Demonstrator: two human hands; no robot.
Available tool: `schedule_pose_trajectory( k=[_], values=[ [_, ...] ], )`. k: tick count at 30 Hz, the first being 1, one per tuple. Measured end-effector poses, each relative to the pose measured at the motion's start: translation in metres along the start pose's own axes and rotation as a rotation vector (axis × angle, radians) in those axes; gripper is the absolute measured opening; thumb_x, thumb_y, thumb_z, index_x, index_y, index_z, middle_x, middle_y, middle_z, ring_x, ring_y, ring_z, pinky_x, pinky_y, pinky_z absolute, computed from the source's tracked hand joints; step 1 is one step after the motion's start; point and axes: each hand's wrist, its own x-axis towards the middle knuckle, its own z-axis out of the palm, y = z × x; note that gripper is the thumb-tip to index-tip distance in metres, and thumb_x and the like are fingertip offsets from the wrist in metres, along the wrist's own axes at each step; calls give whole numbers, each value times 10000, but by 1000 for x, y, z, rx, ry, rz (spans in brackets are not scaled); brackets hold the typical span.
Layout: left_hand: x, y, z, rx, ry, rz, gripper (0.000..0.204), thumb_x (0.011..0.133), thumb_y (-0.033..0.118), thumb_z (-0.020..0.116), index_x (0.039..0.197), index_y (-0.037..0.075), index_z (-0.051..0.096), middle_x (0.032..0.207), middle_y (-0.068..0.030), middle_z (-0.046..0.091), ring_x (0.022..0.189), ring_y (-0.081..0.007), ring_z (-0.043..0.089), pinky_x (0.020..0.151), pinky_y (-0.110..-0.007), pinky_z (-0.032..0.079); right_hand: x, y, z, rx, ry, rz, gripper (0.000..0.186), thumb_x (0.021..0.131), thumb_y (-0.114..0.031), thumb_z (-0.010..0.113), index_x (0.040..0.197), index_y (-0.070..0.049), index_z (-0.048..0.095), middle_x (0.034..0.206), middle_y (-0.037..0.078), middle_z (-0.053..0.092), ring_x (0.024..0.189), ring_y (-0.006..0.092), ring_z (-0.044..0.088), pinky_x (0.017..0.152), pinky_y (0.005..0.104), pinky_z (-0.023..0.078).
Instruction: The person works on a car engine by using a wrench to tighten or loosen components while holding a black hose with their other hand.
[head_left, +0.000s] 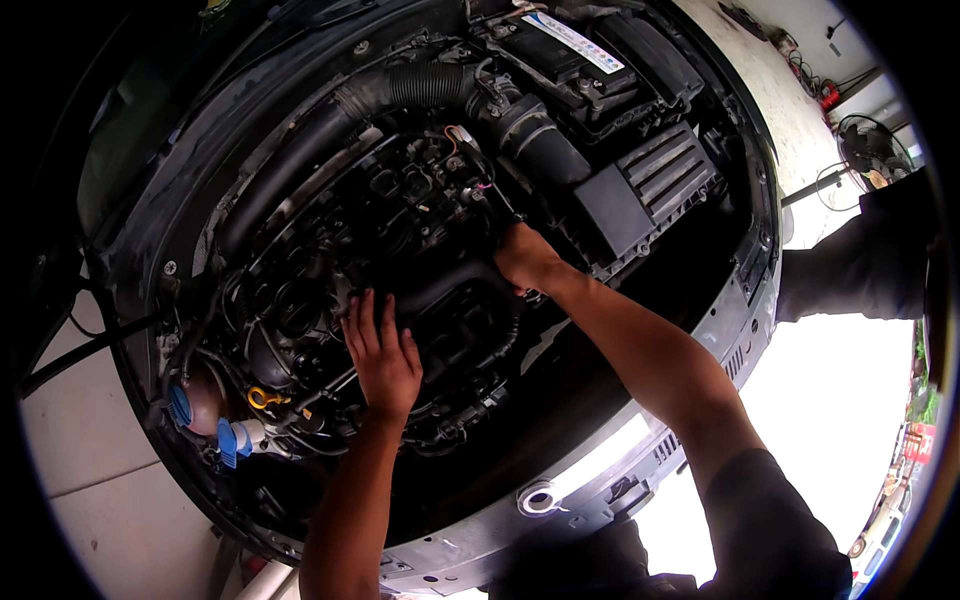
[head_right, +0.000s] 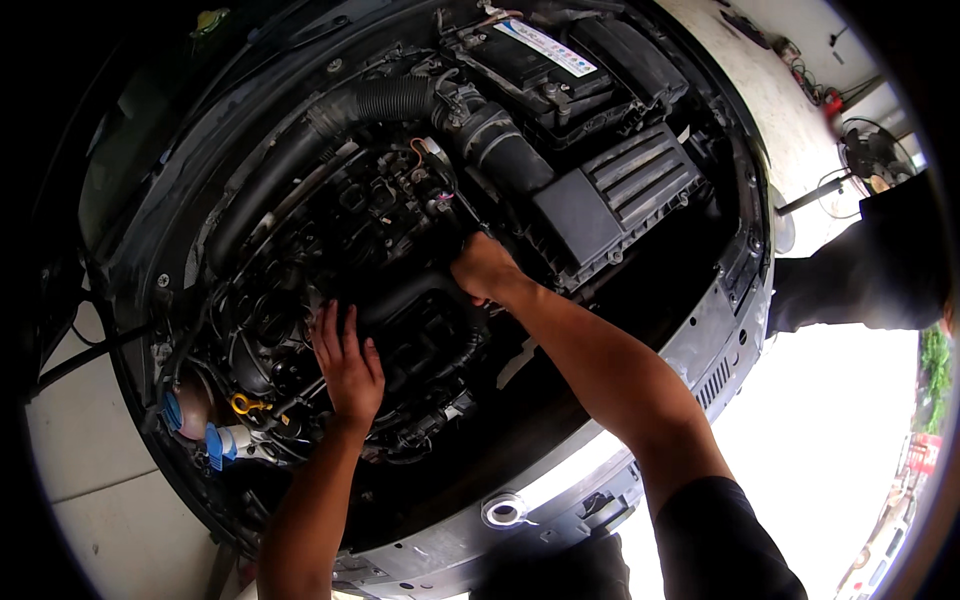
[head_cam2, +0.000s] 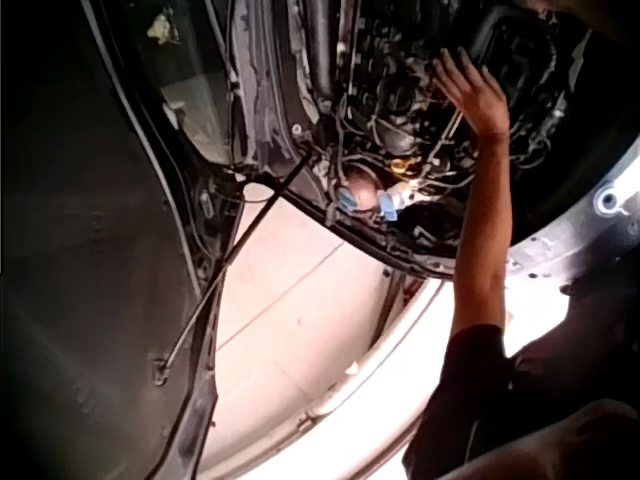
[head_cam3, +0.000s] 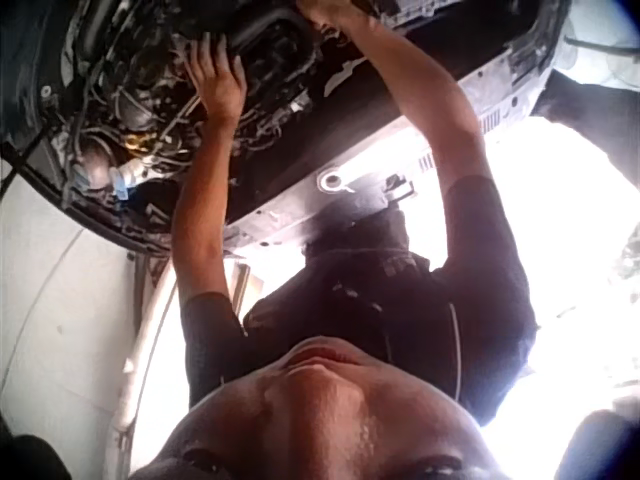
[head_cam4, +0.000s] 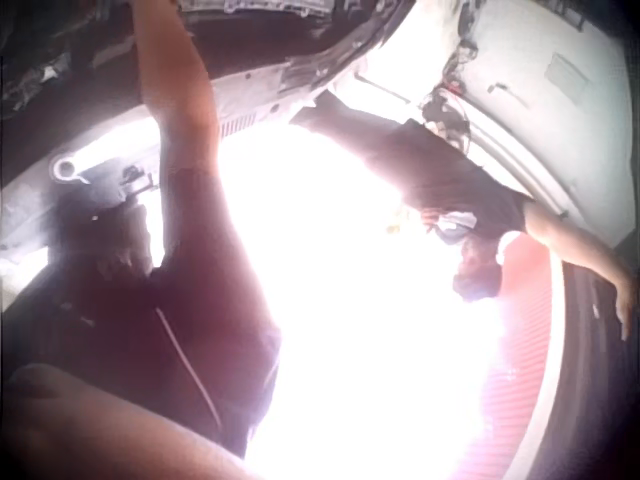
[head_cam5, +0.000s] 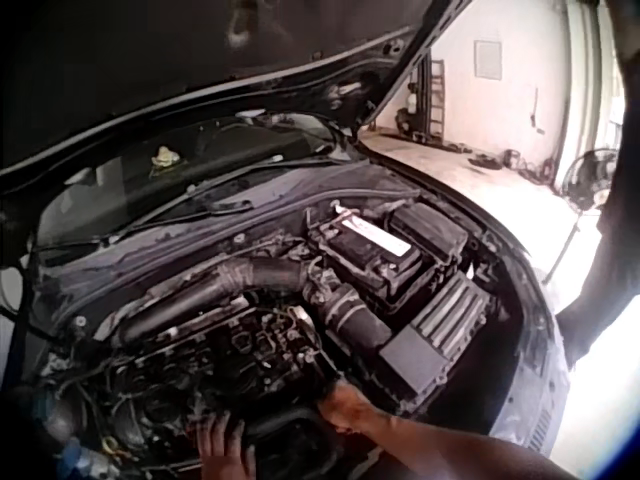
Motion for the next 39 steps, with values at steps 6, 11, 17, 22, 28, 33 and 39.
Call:
schedule_pose_trajectory(
  k=[6, 11, 17, 22, 28, 33, 39],
  values=[
    [40, 83, 5, -337, -86, -9, 481, 891, 257, 673, 1297, 29, 553, 1312, -147, 527, 1223, -356, 488, 1019, -502, 404, 21, 27, 4, 7, 28, -67, 296, 883, -87, 486, 912, 134, 682, 815, 229, 705, 704, 287, 727, 651, 362, 592],
    [54, 117, 38, -304, 51, -82, 422, 762, 330, 810, 1086, 87, 693, 1053, -61, 547, 1021, -273, 532, 898, -441, 438, 51, 60, 0, -277, -23, -453, 266, 933, -65, 475, 1049, 72, 671, 912, 199, 686, 748, 249, 669, 562, 365, 531],
    [53, 121, 42, -256, 21, 17, 279, 796, 264, 783, 1018, 101, 739, 977, -28, 568, 933, -238, 572, 838, -403, 452, 40, 61, -5, 436, -241, -142, 309, 996, -175, 550, 1243, 5, 597, 908, 92, 652, 656, 131, 600, 456, 281, 460],
    [48, 122, 44, -309, 71, 71, 225, 854, 201, 735, 1050, 90, 736, 868, -36, 600, 752, -244, 607, 705, -364, 511, 24, 54, -6, 448, -207, -116, 282, 985, -157, 580, 1214, 5, 600, 857, 70, 633, 606, 106, 572, 440, 245, 423],
    [49, 121, 45, -389, 69, 72, 235, 863, 146, 725, 1086, 70, 730, 842, -54, 618, 693, -247, 622, 625, -351, 527, 34, 59, -10, 538, -262, -106, 198, 985, -145, 585, 1122, -5, 612, 699, 11, 570, 513, 85, 501, 416, 234, 368],
    [46, 121, 41, -476, 54, -46, 247, 866, 105, 715, 1104, 38, 718, 820, -84, 618, 678, -248, 631, 606, -355, 519, 31, 56, -3, 575, -237, -133, 133, 992, -137, 565, 1012, -18, 619, 676, 6, 555, 495, 80, 483, 413, 235, 362],
    [50, 123, 41, -482, 82, -40, 243, 866, 86, 714, 1104, 35, 718, 823, -90, 614, 683, -262, 629, 613, -360, 517, 34, 61, -4, 608, -279, -139, 152, 988, -156, 551, 928, -34, 620, 677, 14, 556, 491, 92, 492, 415, 243, 370]
  ],
)
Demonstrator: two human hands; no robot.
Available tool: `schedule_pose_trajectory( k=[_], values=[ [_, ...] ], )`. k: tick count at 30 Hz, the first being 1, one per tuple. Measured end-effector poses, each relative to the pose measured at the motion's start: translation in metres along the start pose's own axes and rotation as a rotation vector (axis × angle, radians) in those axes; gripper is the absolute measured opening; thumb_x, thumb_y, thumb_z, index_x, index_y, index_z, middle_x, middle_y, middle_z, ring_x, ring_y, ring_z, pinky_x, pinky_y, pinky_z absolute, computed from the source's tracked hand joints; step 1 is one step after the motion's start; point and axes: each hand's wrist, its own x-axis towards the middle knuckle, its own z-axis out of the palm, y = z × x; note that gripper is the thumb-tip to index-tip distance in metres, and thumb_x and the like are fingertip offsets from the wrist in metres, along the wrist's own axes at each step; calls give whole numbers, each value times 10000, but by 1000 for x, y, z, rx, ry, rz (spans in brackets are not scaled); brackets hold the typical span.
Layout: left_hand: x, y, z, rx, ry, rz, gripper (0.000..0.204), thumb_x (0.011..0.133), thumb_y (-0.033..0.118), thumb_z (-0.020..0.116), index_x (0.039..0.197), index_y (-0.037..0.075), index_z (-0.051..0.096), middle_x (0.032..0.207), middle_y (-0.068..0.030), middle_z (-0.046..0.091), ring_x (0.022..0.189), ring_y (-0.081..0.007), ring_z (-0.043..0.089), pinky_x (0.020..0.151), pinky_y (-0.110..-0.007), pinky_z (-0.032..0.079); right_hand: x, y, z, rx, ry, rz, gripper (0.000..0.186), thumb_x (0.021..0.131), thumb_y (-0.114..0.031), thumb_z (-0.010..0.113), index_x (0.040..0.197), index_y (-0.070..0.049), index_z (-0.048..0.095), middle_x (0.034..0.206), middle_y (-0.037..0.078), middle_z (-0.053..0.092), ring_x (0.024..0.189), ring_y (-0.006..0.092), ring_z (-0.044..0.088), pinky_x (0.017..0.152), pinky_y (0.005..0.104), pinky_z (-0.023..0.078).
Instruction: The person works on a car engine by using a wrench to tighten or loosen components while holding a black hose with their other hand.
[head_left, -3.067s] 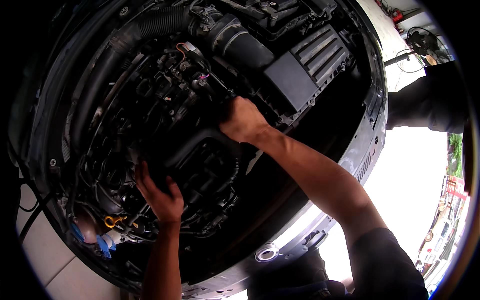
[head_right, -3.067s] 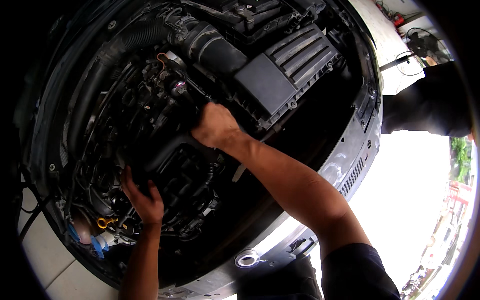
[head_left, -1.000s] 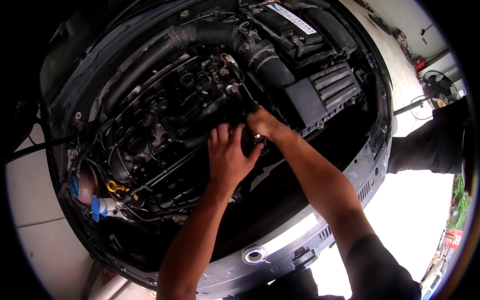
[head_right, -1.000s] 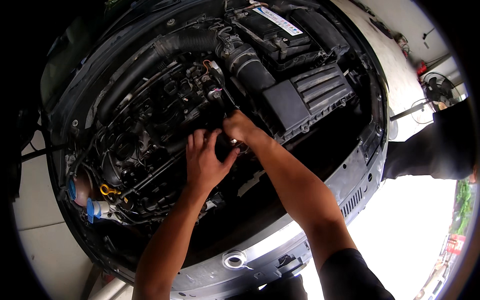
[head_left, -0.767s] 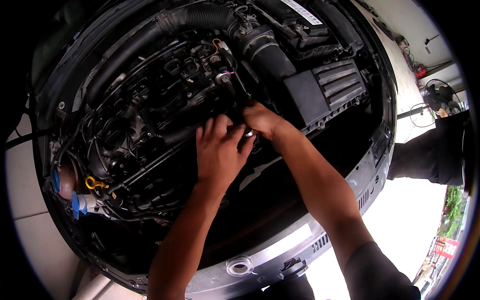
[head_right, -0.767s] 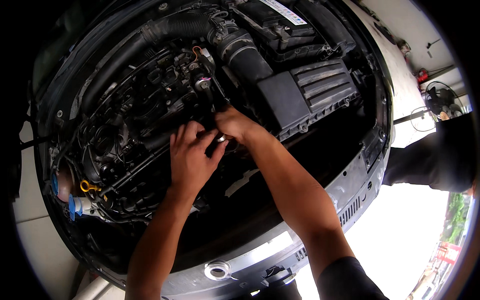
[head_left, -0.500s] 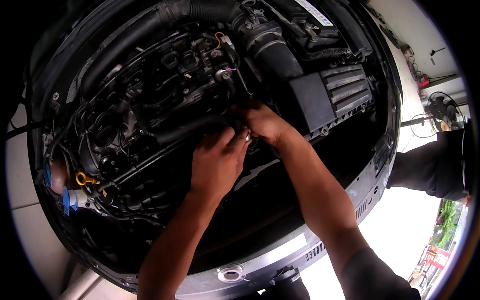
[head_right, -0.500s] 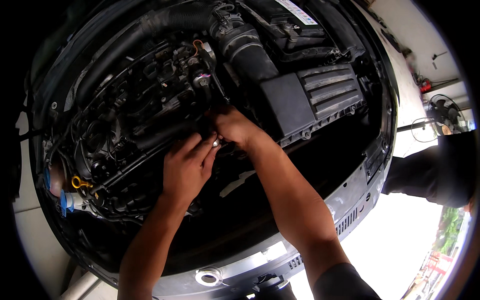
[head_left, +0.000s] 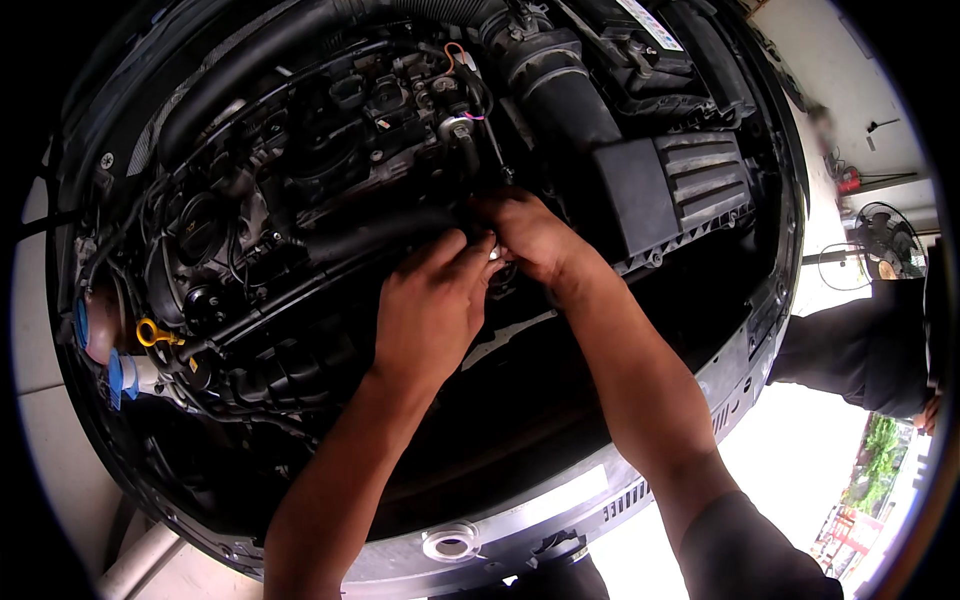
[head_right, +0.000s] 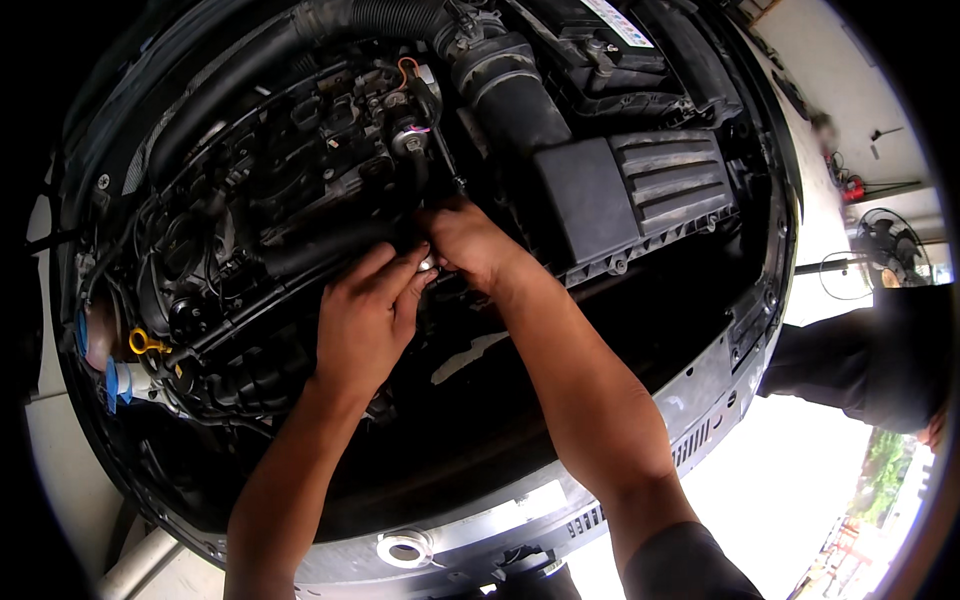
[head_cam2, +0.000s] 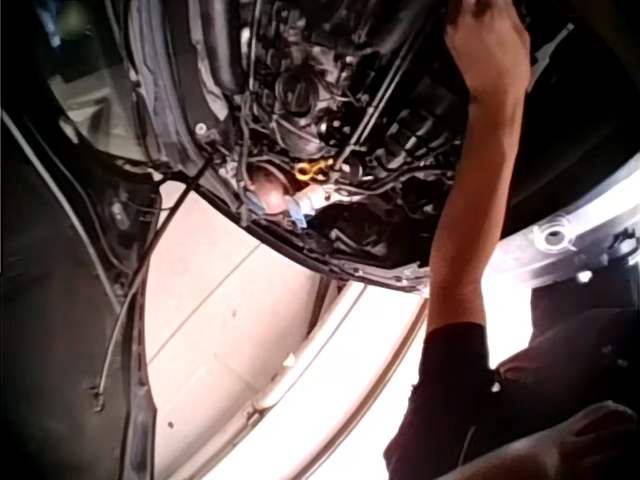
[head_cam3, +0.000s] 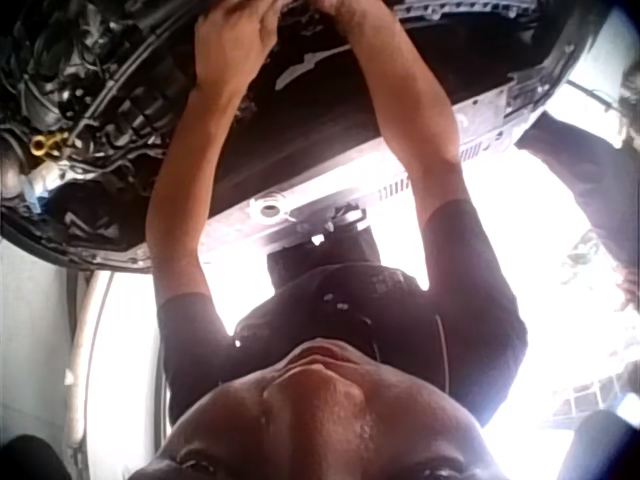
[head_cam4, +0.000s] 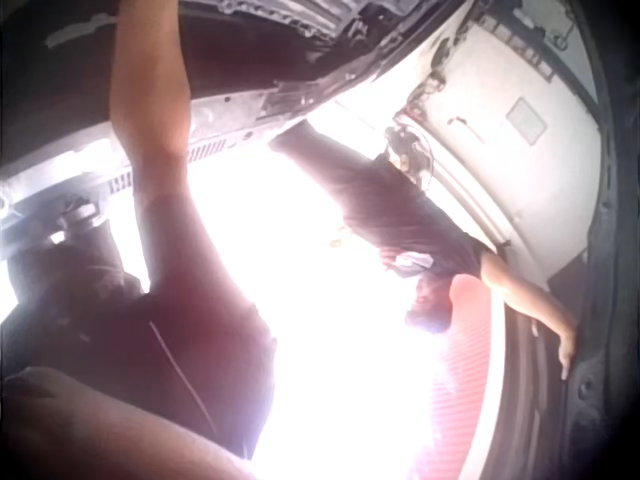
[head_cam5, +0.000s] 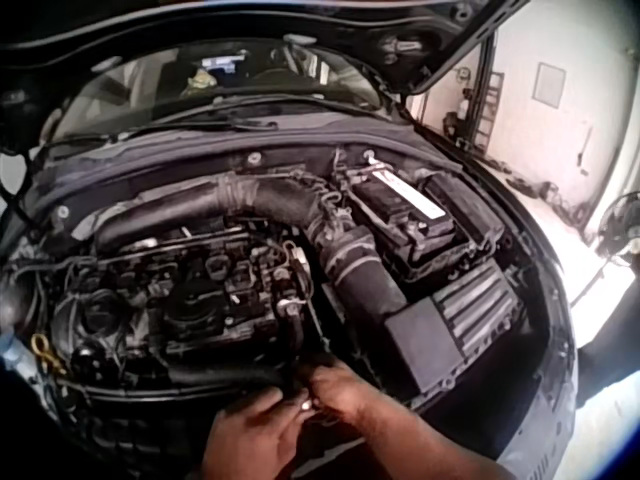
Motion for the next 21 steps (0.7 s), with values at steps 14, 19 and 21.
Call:
schedule_pose_trajectory(
  k=[14, 19, 21],
  values=[
    [-5, -2, 4, -91, -6, -74, 229, 851, 72, 725, 1076, 29, 730, 864, -95, 654, 670, -268, 645, 618, -352, 521, 4, 10, -1, 222, 1, 29, 128, 938, -121, 566, 979, -23, 637, 701, 27, 570, 542, 96, 503, 461, 243, 366],
    [-1, -2, 7, -61, -1, -35, 210, 840, 92, 730, 1043, 43, 741, 848, -85, 649, 674, -265, 648, 609, -350, 519, -1, 5, 11, 304, 78, 3, 115, 913, -86, 587, 930, 5, 655, 700, 46, 569, 543, 118, 507, 462, 263, 379],
    [4, 1, 12, 75, 16, 96, 185, 838, 145, 733, 1003, 64, 749, 820, -65, 641, 680, -257, 648, 600, -344, 518, -1, 6, 10, 316, 169, 2, 110, 904, -75, 594, 897, 14, 659, 704, 56, 571, 545, 128, 511, 462, 273, 387]
  ],
)
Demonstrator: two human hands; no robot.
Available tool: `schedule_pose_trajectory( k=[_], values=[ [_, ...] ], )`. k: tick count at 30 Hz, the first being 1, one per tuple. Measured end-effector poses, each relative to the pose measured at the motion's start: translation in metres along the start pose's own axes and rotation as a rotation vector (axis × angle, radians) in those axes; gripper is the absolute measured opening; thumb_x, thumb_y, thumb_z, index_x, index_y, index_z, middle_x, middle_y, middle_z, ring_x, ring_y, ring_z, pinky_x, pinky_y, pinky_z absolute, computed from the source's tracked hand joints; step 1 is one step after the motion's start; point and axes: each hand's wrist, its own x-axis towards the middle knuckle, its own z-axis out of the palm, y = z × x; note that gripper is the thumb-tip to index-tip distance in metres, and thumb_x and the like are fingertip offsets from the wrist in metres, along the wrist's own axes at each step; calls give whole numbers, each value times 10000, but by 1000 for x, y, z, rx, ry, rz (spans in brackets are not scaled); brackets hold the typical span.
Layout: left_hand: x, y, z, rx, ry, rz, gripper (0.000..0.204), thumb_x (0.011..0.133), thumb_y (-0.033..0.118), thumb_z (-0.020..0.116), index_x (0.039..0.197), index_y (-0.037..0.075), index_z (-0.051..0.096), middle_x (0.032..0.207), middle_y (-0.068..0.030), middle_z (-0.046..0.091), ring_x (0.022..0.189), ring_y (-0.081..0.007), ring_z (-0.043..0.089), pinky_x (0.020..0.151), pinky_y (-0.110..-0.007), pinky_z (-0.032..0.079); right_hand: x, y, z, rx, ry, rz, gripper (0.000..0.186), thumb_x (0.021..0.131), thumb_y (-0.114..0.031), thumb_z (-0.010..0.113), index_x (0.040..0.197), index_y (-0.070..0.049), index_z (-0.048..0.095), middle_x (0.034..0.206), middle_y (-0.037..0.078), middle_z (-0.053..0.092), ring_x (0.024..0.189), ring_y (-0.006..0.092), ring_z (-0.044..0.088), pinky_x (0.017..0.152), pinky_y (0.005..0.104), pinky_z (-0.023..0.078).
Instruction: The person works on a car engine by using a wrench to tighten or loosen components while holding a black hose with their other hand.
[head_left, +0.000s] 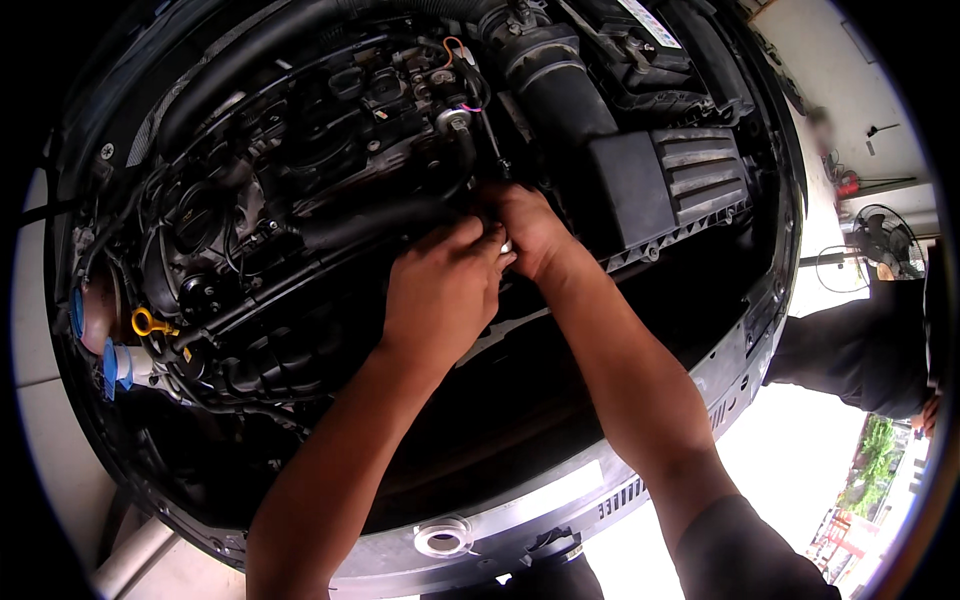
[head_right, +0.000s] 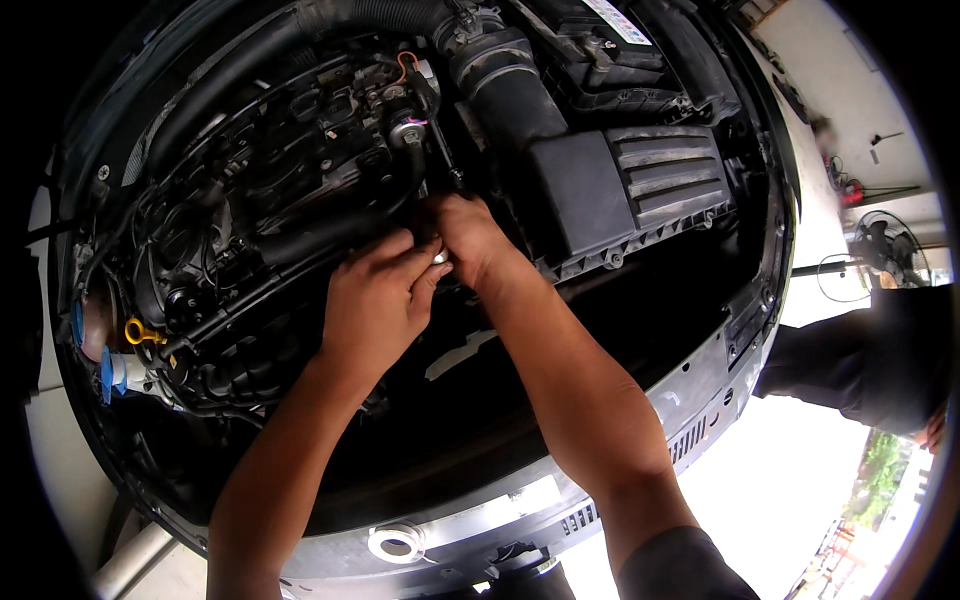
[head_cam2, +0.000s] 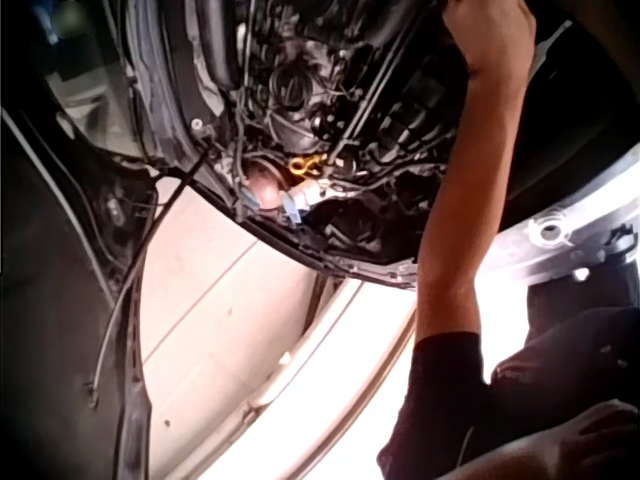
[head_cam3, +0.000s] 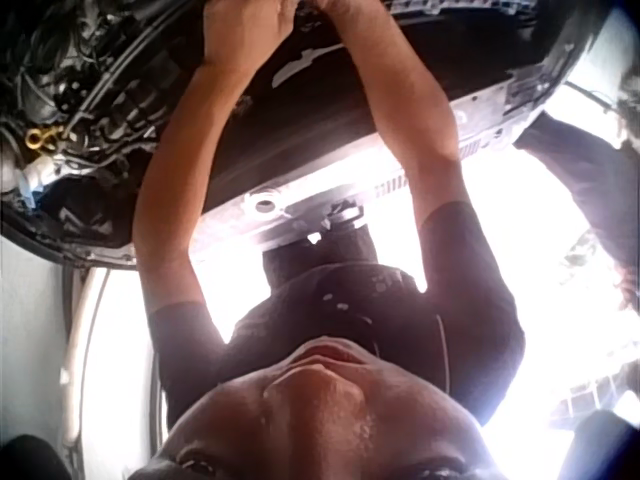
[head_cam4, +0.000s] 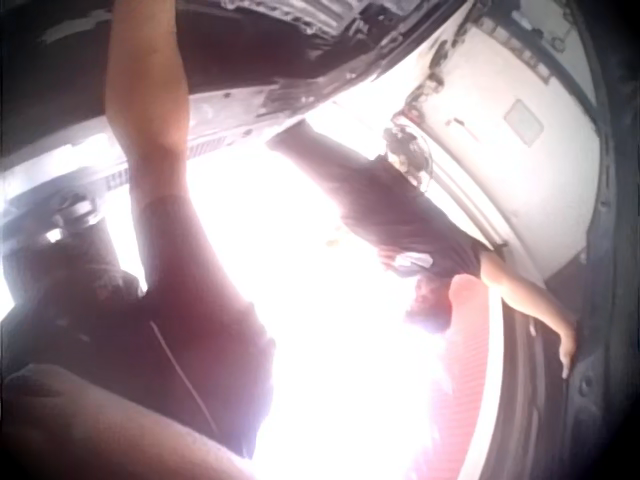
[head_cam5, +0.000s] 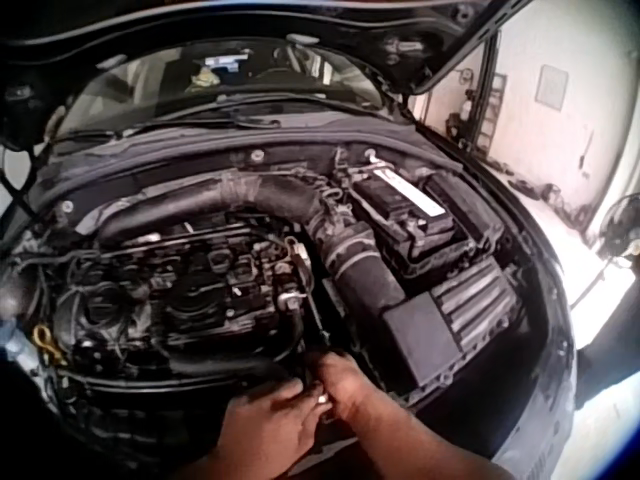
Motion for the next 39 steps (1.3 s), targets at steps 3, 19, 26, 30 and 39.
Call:
schedule_pose_trajectory(
  k=[3, 19, 26, 30, 39],
  values=[
    [6, 3, 6, 31, -13, 2, 190, 839, 211, 736, 980, 85, 755, 770, -41, 627, 684, -249, 647, 597, -344, 519, 4, -8, -16, -66, -60, 51, 195, 957, -134, 551, 877, 12, 653, 734, 57, 599, 567, 139, 546, 454, 283, 433],
    [8, -58, -34, 155, -114, 155, 313, 904, 193, 639, 1188, 66, 677, 1083, -106, 532, 989, -283, 549, 884, -414, 442, -24, -9, 4, -1441, 255, -490, 176, 825, -136, 640, 906, -3, 722, 958, 223, 714, 999, 366, 686, 886, 424, 554],
    [11, -59, -28, 156, -196, 180, 327, 914, 180, 570, 1209, 51, 621, 1244, -111, 595, 1120, -310, 590, 956, -431, 444, -14, -6, 5, -1612, 349, -469, 121, 791, -95, 695, 883, -28, 735, 945, 184, 723, 945, 332, 710, 840, 395, 578],
    [16, -59, -34, 162, -232, 198, 333, 934, 201, 540, 1220, 49, 613, 1224, -109, 615, 1118, -305, 596, 955, -427, 445, -9, -10, 2, -1663, 317, -505, 110, 784, -78, 696, 874, -31, 737, 943, 170, 726, 916, 331, 718, 799, 393, 589],
    [9, -63, -33, 123, -161, 192, 338, 949, 216, 555, 1233, 52, 634, 1241, -116, 631, 1144, -302, 601, 963, -415, 455, -23, -23, 17, -1842, 389, -416, 152, 782, -105, 721, 908, -22, 735, 931, 141, 736, 919, 318, 723, 789, 387, 593]
  ],
)
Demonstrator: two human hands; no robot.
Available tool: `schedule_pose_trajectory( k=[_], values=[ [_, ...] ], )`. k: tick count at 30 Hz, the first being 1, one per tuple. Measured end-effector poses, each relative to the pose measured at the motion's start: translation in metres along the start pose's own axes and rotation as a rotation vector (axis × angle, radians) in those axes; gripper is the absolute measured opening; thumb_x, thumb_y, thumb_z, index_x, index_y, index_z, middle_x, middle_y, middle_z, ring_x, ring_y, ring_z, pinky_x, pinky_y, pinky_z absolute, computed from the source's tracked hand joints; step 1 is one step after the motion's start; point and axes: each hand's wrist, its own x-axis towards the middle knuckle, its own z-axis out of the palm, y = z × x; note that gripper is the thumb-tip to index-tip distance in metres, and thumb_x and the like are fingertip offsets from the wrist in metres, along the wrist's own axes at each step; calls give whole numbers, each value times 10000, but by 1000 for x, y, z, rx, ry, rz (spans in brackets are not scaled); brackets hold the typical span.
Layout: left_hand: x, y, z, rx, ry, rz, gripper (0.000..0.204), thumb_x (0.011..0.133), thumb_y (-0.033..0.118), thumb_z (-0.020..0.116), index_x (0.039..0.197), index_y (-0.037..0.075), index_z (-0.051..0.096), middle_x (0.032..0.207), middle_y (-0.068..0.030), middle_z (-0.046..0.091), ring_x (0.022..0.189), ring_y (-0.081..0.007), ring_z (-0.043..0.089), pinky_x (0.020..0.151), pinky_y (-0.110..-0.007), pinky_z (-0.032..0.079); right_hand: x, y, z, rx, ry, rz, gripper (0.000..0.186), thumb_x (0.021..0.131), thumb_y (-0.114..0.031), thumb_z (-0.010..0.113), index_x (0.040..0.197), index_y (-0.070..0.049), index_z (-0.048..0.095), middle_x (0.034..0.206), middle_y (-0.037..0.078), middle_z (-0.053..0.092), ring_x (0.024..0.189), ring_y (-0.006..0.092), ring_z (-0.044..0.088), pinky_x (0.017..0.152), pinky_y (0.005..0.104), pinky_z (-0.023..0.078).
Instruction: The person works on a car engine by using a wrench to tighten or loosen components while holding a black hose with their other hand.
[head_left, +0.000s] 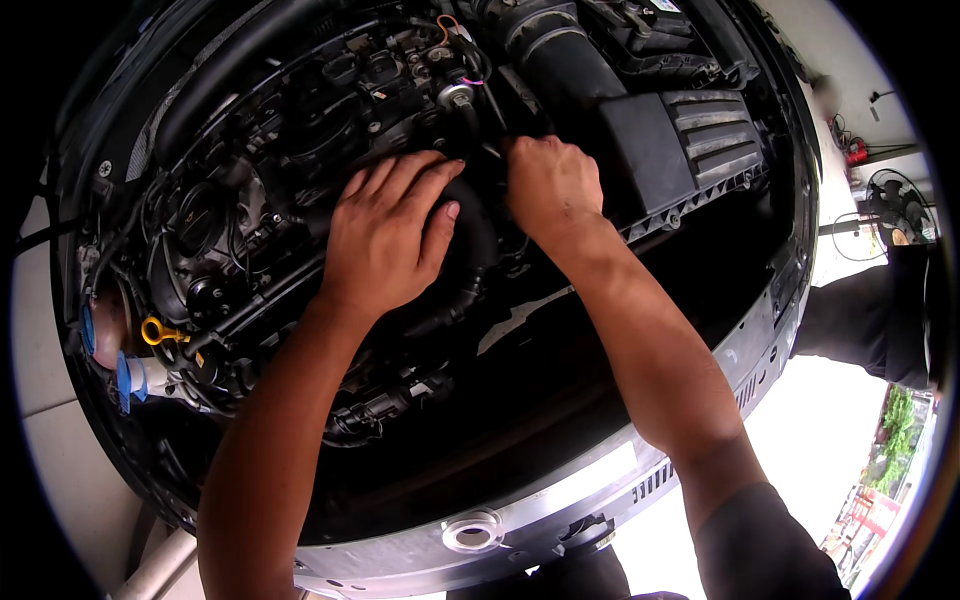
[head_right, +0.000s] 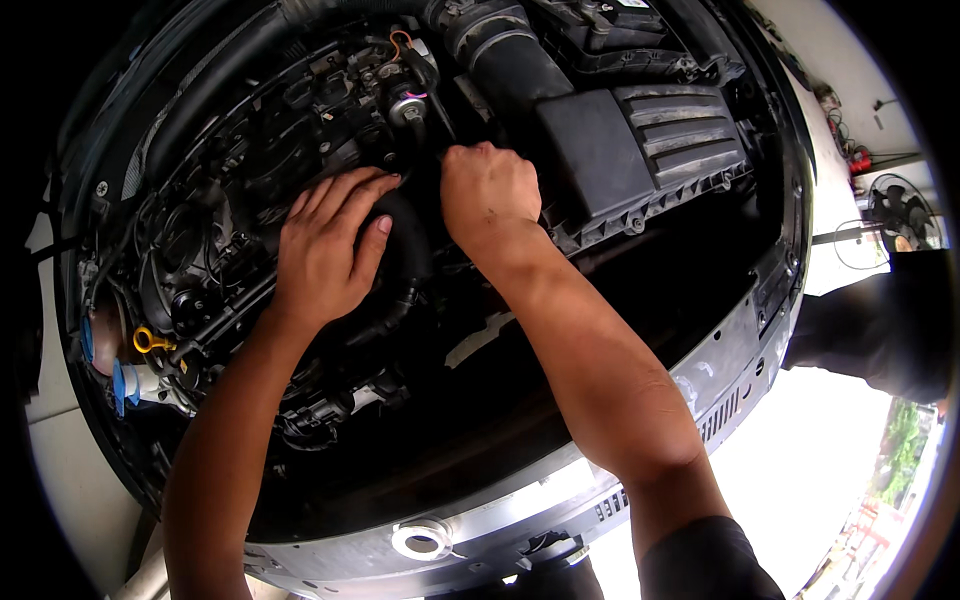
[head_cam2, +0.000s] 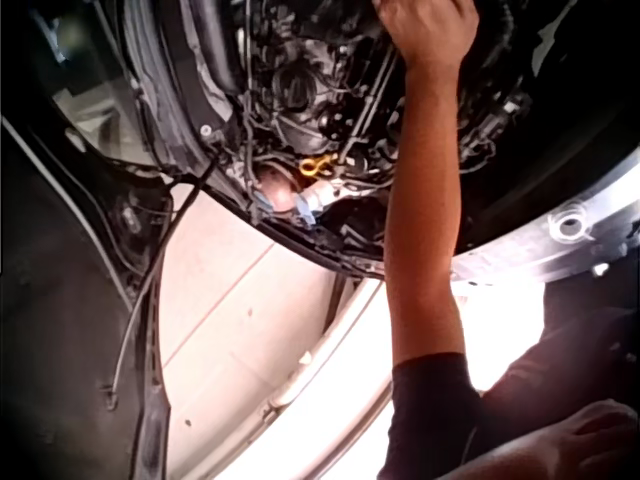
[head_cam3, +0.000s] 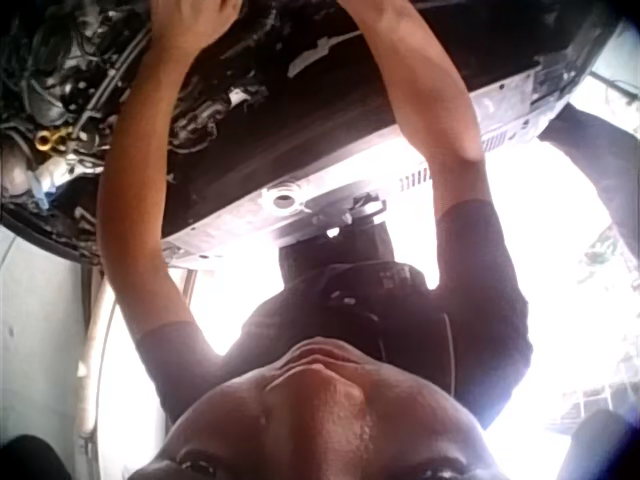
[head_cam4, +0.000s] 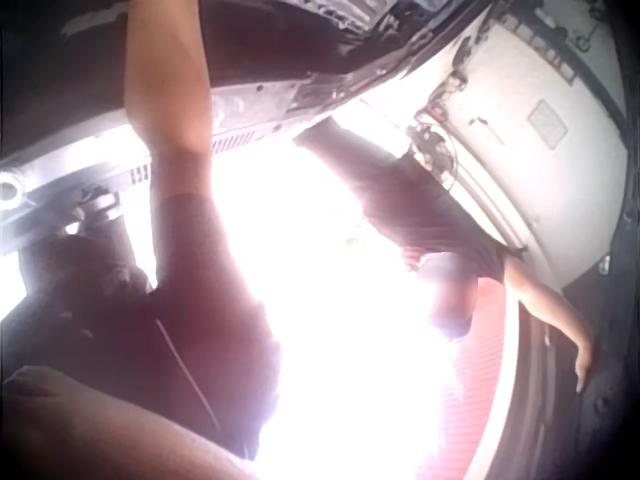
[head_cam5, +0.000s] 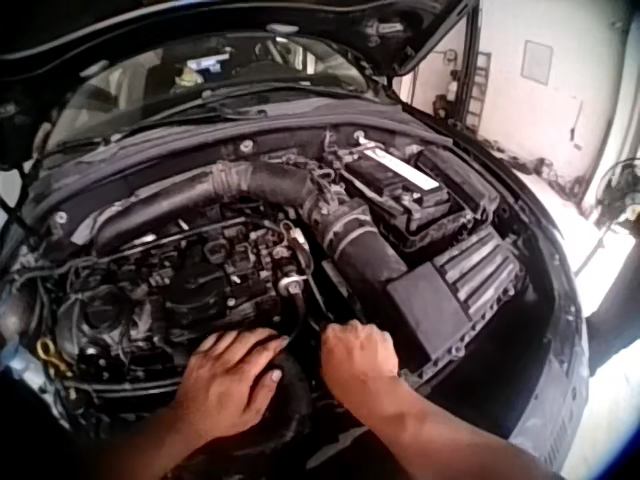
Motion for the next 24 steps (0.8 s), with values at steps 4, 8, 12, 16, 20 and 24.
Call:
schedule_pose_trajectory(
  k=[4, 8, 12, 16, 20, 24],
  values=[
    [-16, 1, -21, 40, -182, -3, 492, 938, 208, 586, 1407, 74, 519, 1476, -140, 454, 1378, -320, 417, 1158, -455, 301, -17, 23, 10, 265, 66, -59, 172, 836, -71, 646, 962, 29, 707, 872, 195, 722, 809, 311, 738, 696, 365, 601],
    [-44, -16, -44, 74, -399, 51, 578, 956, 265, 546, 1494, 93, 424, 1633, -152, 222, 1519, -357, 172, 1228, -541, 108, -4, 29, -6, 814, -317, 157, 158, 846, -25, 577, 937, 57, 677, 788, 195, 687, 665, 274, 714, 572, 343, 569],
    [-45, -19, -43, 59, -411, 51, 523, 965, 258, 482, 1459, 88, 470, 1637, -149, 215, 1522, -365, 156, 1222, -564, 93, -5, 23, -13, 1152, -385, 282, 243, 917, -55, 535, 1102, 34, 665, 702, 93, 598, 536, 137, 562, 487, 286, 475],
    [-44, -18, -44, 42, -415, 33, 519, 940, 186, 461, 1451, 96, 481, 1638, -138, 218, 1518, -365, 167, 1224, -561, 109, 13, 9, 21, 1289, -288, 284, 166, 872, -9, 541, 929, 71, 675, 722, 138, 647, 546, 196, 622, 484, 321, 492],
    [-45, -18, -43, 33, -408, 20, 516, 933, 160, 453, 1443, 94, 492, 1632, -140, 237, 1510, -359, 196, 1224, -545, 138, 23, -10, 17, 1137, -290, 354, 176, 831, -21, 572, 883, 90, 698, 796, 223, 707, 684, 289, 718, 623, 382, 565],
    [-43, -17, -42, 14, -395, 24, 512, 926, 138, 455, 1433, 89, 506, 1624, -142, 256, 1502, -356, 221, 1221, -540, 151, 28, -7, 32, 999, -163, 317, 230, 823, -81, 599, 956, 72, 708, 860, 248, 712, 849, 352, 723, 779, 394, 568]
  ],
)
